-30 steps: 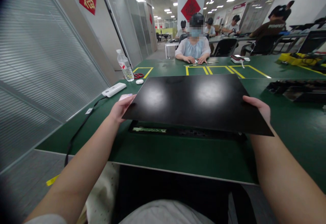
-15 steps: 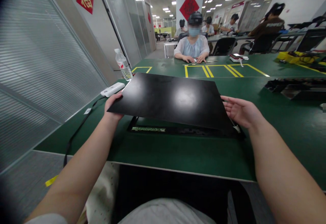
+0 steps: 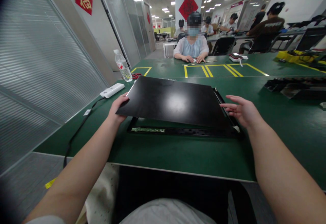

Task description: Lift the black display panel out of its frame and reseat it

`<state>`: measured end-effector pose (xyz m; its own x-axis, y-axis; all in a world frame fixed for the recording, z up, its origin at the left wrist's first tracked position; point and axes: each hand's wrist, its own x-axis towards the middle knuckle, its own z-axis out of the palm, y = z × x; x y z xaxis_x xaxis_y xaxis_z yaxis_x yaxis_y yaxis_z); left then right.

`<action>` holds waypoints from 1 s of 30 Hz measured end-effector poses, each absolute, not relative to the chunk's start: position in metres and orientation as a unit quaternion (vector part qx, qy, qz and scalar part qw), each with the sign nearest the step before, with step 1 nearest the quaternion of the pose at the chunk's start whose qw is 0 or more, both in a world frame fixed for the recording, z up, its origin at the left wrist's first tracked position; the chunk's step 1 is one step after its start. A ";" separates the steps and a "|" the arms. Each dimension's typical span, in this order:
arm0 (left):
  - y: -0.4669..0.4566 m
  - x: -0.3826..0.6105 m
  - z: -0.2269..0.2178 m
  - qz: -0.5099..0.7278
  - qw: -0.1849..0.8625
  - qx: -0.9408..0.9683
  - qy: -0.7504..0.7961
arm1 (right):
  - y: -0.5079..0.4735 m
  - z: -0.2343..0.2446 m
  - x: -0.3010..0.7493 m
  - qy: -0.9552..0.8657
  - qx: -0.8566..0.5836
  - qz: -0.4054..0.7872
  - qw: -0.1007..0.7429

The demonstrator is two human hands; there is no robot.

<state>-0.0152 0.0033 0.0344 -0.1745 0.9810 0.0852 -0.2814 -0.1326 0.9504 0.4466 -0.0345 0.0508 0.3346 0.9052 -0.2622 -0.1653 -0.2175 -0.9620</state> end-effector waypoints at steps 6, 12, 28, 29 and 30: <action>0.007 -0.011 0.028 0.646 0.485 0.396 0.436 | -0.033 0.052 0.444 -0.292 -0.624 0.483 0.540; 0.007 -0.010 0.025 0.627 0.487 0.416 0.443 | -0.031 0.048 0.450 -0.297 -0.624 0.497 0.525; 0.003 -0.003 0.022 0.588 0.516 0.395 0.482 | -0.031 0.049 0.451 -0.280 -0.641 0.472 0.537; 0.003 -0.003 0.022 0.587 0.517 0.393 0.484 | -0.032 0.050 0.450 -0.279 -0.642 0.471 0.537; 0.003 -0.003 0.022 0.584 0.518 0.392 0.487 | -0.032 0.051 0.450 -0.278 -0.644 0.469 0.536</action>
<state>-0.0025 0.0028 0.0225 -0.1567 0.9866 -0.0460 -0.2233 0.0099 0.9747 0.4498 -0.0318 0.0506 0.4051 0.8612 -0.3070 -0.1452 -0.2709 -0.9516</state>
